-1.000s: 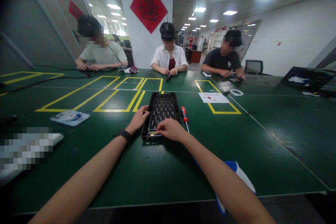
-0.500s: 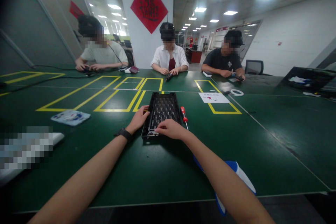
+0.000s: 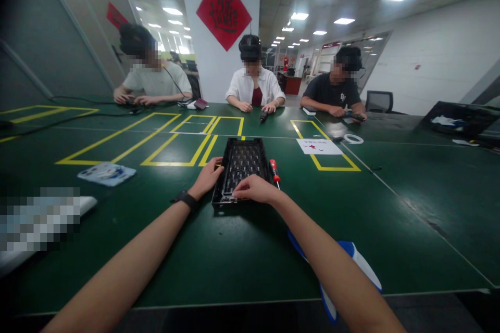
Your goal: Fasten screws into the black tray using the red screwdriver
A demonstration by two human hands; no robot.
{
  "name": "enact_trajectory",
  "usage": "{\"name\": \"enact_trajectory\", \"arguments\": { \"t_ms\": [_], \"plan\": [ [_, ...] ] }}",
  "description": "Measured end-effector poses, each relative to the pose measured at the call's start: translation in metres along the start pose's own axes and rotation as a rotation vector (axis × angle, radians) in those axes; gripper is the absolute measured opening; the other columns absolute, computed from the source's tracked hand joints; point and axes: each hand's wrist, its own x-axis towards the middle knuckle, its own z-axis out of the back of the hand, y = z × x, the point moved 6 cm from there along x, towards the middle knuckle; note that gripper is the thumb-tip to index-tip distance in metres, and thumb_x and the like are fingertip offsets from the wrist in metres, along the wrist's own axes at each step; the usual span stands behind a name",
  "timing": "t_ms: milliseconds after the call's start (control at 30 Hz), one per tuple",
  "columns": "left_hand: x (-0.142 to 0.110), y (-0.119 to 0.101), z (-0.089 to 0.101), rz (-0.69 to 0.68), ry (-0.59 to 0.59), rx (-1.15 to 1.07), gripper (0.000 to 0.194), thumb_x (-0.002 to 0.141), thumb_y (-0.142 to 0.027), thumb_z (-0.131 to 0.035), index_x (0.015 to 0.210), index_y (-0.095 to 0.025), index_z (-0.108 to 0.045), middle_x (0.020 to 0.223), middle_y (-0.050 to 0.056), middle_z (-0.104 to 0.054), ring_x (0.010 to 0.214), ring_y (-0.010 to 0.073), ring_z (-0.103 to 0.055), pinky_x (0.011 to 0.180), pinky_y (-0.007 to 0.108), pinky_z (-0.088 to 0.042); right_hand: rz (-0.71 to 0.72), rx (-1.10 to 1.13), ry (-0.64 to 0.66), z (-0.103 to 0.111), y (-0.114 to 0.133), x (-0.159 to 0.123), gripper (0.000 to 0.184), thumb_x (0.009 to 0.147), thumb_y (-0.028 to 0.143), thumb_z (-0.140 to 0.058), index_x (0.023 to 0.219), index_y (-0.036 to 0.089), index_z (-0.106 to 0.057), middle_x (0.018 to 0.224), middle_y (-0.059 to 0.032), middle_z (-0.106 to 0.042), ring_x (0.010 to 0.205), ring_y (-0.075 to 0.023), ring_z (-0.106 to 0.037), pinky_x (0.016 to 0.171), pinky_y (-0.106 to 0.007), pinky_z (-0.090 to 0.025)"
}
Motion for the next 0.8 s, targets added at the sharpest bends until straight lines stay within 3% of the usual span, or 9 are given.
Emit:
{"name": "enact_trajectory", "arguments": {
  "t_ms": [167,567,700,800],
  "plan": [
    [0.000,0.001,0.000,-0.016,-0.003,0.004,0.037,0.081,-0.023,-0.043,0.116,-0.014,-0.049,0.112,0.011,-0.058,0.101,0.0196,-0.054,0.092,0.037,-0.041,-0.070,0.105,0.063,-0.001,-0.009,0.009,0.032,0.063,0.029,-0.072,0.090,0.012,-0.069,0.078,-0.0050,-0.069,0.070,-0.0130,-0.062,0.069,-0.025,-0.048],
    [0.001,0.000,0.001,-0.007,0.003,0.020,0.037,0.081,-0.022,-0.043,0.116,-0.014,-0.049,0.114,0.011,-0.057,0.103,0.0194,-0.054,0.094,0.037,-0.040,0.306,-0.236,-0.253,0.009,0.028,-0.013,0.017,0.080,0.027,-0.057,0.088,0.015,-0.067,0.085,-0.0055,-0.064,0.077,-0.0129,-0.058,0.073,-0.026,-0.045],
    [0.000,-0.001,0.002,-0.015,-0.001,0.012,0.036,0.081,-0.022,-0.043,0.116,-0.015,-0.050,0.113,0.010,-0.057,0.102,0.0195,-0.054,0.093,0.037,-0.040,0.383,-0.272,-0.196,0.001,0.033,-0.012,0.014,0.079,0.024,-0.058,0.085,0.016,-0.067,0.084,-0.0048,-0.063,0.078,-0.0124,-0.056,0.073,-0.025,-0.045],
    [-0.001,0.000,0.002,-0.010,-0.001,0.013,0.036,0.081,-0.022,-0.043,0.116,-0.015,-0.050,0.112,0.010,-0.057,0.101,0.0194,-0.054,0.092,0.037,-0.041,0.359,-0.247,-0.148,-0.001,0.030,-0.012,0.015,0.079,0.024,-0.058,0.088,0.015,-0.067,0.086,-0.0046,-0.064,0.078,-0.0123,-0.058,0.073,-0.025,-0.045]
  ]
}}
